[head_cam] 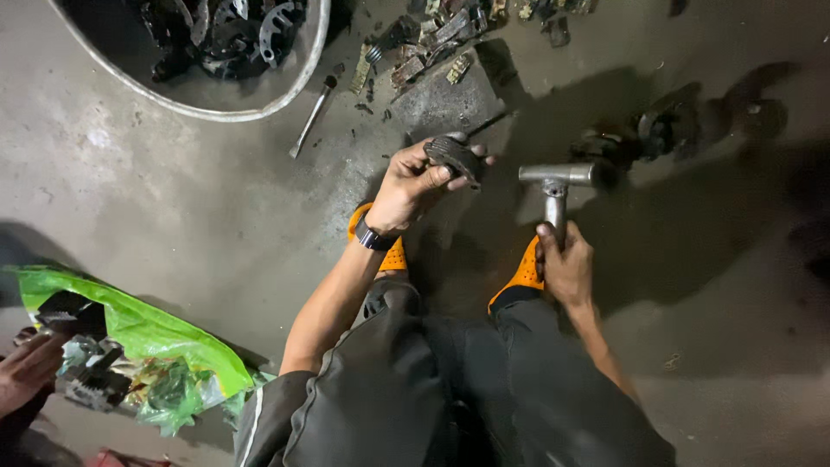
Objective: The person repeatedly picks up small metal parts from a bucket and places them on a concrete block. They use a hammer to strike the parts, breaking them into smaller pieces, and then return the fragments to the bucket.
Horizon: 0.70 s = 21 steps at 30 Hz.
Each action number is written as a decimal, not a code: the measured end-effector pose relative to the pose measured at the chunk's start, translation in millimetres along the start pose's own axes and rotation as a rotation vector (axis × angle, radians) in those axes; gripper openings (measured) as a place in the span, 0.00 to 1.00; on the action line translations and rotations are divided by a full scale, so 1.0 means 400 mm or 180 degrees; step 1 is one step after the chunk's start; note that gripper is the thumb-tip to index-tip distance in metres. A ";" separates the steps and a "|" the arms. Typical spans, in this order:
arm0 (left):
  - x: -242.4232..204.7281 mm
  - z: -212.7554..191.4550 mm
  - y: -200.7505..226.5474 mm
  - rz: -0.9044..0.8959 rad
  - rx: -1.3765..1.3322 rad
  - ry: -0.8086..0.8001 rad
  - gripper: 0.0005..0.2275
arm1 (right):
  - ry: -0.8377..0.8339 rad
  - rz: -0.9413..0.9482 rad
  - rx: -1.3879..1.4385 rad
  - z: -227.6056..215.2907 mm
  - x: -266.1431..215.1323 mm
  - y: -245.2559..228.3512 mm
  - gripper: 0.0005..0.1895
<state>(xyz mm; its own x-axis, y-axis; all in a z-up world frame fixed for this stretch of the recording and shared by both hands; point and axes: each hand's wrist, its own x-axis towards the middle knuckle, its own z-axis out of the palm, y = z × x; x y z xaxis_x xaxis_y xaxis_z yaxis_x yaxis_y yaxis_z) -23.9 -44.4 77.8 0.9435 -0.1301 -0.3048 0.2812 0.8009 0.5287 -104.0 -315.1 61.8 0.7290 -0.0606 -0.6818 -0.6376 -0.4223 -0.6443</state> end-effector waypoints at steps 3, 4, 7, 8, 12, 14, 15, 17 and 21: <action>-0.008 -0.002 -0.015 -0.0044 -0.0236 0.0055 0.17 | -0.0041 -0.0112 -0.0110 -0.007 0.015 0.007 0.16; -0.011 -0.003 -0.016 -0.0127 -0.0225 0.0131 0.17 | -0.0089 -0.0101 -0.0123 -0.008 0.017 -0.001 0.15; -0.015 -0.071 -0.069 -0.0198 0.0011 0.0371 0.15 | -0.0151 -0.0144 -0.0140 -0.011 0.024 0.002 0.15; -0.016 -0.103 -0.095 -0.0180 0.0210 0.0533 0.13 | -0.0159 -0.0193 -0.0170 -0.014 0.024 0.008 0.16; 0.012 -0.124 -0.074 0.0019 0.0937 0.0544 0.23 | -0.0071 -0.0187 -0.0185 -0.045 -0.005 -0.007 0.12; 0.012 -0.153 -0.081 0.0383 0.2871 0.1033 0.16 | -0.0242 -0.0164 -0.0384 -0.092 -0.029 0.008 0.10; 0.006 -0.158 -0.083 0.0411 0.2826 0.1018 0.16 | -0.0211 -0.0184 -0.0424 -0.113 -0.033 -0.018 0.10; 0.004 -0.177 -0.077 0.0565 0.3010 0.1365 0.16 | -0.0191 -0.0454 -0.0848 -0.144 -0.032 -0.079 0.12; 0.064 -0.140 -0.048 0.1324 0.3679 0.1234 0.16 | -0.0198 -0.0807 -0.1143 -0.200 0.036 -0.116 0.10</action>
<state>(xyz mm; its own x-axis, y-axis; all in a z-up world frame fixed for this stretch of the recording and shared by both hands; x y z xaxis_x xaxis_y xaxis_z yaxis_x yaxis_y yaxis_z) -15.0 -30.3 15.6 0.9388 0.3393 -0.0585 0.1513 -0.2538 0.9554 -43.9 -368.9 109.5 0.8279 0.1352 -0.5443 -0.3057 -0.7049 -0.6401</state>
